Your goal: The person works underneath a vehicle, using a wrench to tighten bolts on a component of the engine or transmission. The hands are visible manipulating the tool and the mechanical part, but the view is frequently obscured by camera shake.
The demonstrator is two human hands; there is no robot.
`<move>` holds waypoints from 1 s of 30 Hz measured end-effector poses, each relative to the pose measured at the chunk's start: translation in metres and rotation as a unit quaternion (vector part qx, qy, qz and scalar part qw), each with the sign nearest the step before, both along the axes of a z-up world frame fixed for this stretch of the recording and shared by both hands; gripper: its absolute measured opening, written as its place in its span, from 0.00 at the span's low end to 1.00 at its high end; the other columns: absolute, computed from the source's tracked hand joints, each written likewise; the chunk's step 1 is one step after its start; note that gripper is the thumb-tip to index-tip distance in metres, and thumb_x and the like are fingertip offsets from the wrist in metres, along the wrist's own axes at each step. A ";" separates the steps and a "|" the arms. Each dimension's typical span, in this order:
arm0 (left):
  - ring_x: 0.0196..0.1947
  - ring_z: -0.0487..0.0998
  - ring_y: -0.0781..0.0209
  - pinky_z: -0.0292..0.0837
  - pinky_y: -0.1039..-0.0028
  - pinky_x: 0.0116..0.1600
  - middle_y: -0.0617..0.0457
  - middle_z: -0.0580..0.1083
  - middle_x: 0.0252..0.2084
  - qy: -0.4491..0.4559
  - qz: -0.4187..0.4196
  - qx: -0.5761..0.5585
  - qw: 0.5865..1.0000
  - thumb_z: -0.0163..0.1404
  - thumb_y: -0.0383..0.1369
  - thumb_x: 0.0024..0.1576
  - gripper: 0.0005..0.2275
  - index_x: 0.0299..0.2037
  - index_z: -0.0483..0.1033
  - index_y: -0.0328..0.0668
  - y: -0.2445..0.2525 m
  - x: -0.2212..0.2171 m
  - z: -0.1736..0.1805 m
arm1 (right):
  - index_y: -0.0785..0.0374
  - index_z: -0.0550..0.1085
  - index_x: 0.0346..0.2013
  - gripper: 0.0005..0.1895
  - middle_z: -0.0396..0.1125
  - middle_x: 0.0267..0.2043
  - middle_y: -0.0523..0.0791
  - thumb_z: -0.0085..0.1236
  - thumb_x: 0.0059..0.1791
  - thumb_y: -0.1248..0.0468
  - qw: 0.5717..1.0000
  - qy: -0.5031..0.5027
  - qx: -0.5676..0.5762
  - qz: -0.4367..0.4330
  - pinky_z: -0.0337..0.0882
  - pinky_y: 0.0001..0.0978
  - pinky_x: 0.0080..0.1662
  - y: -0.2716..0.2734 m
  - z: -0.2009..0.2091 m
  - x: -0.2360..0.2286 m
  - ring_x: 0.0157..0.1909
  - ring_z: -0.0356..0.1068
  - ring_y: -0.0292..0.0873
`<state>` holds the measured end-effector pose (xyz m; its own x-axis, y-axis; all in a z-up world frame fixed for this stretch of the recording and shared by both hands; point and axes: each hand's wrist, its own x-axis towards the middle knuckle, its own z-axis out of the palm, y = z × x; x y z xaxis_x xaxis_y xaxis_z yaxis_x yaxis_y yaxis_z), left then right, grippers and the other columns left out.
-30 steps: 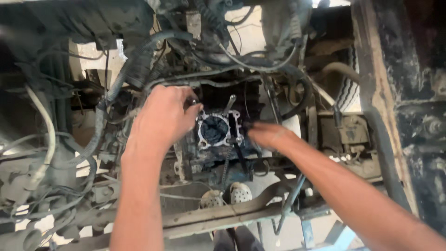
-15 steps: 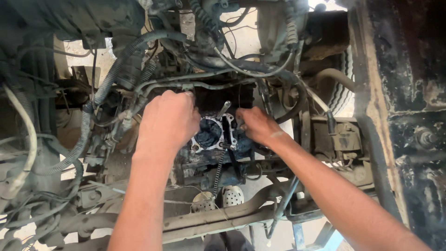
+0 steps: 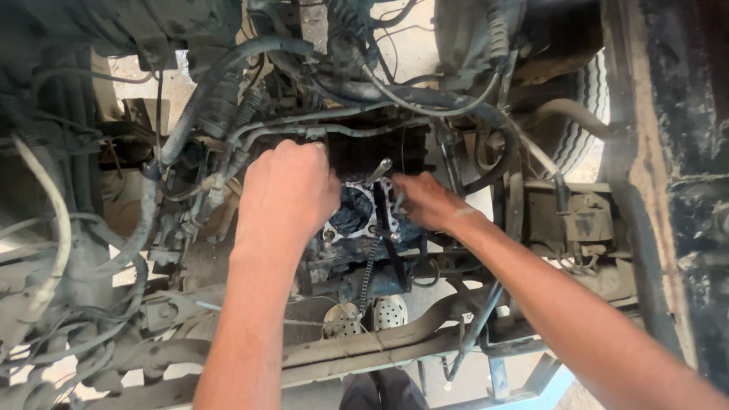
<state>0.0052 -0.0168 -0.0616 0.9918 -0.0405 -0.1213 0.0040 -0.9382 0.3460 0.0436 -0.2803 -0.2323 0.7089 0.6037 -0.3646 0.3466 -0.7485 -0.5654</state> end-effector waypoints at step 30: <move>0.33 0.80 0.36 0.76 0.52 0.38 0.35 0.77 0.32 -0.030 0.017 -0.012 0.999 0.56 0.34 0.54 0.08 0.29 0.80 0.35 0.002 -0.002 -0.006 | 0.72 0.78 0.37 0.11 0.74 0.38 0.56 0.58 0.46 0.66 0.844 0.183 -0.153 -0.480 0.76 0.48 0.44 -0.027 -0.086 -0.091 0.42 0.77 0.53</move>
<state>0.0032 -0.0151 -0.0671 0.9981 -0.0094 -0.0612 0.0140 -0.9290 0.3698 -0.0473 -0.3072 -0.3187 0.6250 -0.3465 -0.6995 -0.6581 -0.7159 -0.2333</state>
